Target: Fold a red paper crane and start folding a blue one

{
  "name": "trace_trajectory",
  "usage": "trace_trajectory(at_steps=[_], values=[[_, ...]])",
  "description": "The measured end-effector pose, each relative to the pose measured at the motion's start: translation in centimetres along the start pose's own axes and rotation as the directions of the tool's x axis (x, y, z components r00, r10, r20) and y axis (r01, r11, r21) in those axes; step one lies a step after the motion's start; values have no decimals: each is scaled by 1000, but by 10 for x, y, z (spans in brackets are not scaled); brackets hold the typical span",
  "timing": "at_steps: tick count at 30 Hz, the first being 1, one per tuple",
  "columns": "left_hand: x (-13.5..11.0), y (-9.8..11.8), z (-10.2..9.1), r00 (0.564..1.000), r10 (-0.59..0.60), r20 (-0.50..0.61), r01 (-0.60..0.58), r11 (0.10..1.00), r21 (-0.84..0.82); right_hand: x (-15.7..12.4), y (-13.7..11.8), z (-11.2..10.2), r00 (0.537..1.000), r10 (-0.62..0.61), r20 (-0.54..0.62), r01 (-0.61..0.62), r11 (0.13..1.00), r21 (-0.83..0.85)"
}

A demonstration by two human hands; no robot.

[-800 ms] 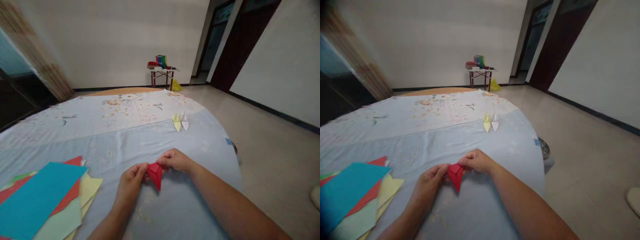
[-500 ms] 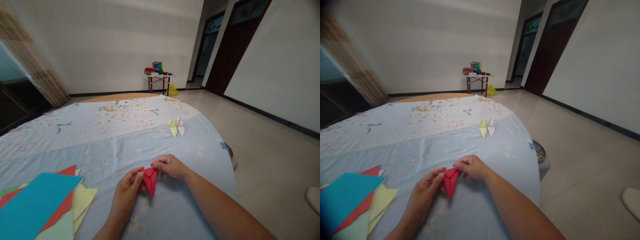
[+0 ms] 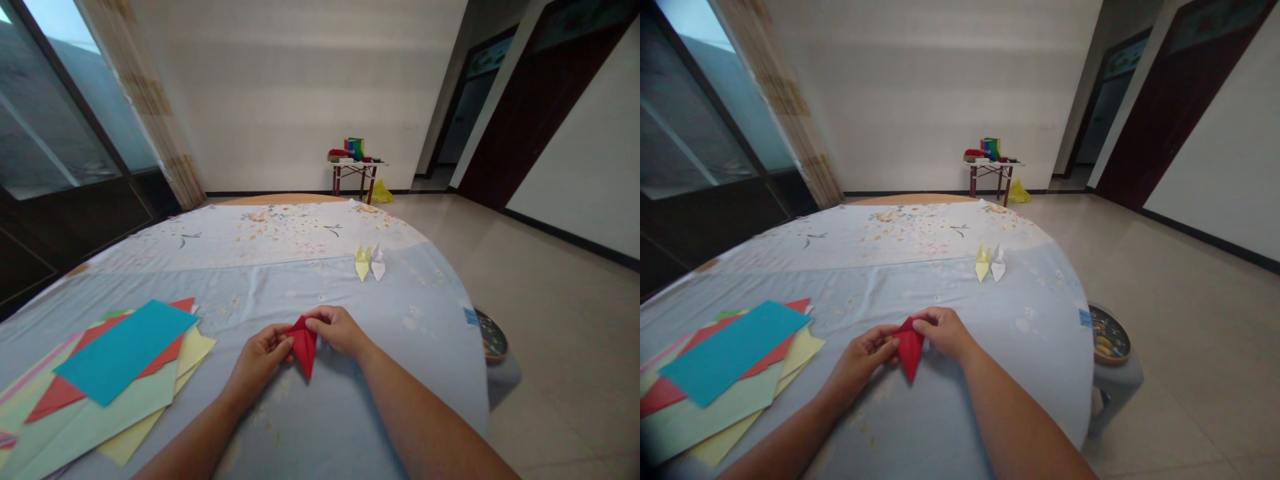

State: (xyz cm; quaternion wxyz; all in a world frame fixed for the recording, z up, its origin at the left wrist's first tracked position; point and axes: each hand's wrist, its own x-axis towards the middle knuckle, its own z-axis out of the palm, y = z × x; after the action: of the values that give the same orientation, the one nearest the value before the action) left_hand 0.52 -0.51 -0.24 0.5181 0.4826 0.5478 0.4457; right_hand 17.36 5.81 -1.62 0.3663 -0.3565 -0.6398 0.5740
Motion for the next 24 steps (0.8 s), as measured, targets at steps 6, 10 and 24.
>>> trace_trajectory(at_steps=[6, 10, 24], values=[[3, -2, 4, 998, 67, -8, -64, 975, 214, 2, 1, 1, 998, -17, -61, 20, 998, 56], [4, 0, 17, 992, 96, -79, -71, 958, 277, -1, 1, 4, 984, -142, -109, 139, 990, -31], [7, -2, 24, 980, 129, -152, -89, 966, 244, 1, 4, 8, 978, -153, -142, 145, 988, -61]])
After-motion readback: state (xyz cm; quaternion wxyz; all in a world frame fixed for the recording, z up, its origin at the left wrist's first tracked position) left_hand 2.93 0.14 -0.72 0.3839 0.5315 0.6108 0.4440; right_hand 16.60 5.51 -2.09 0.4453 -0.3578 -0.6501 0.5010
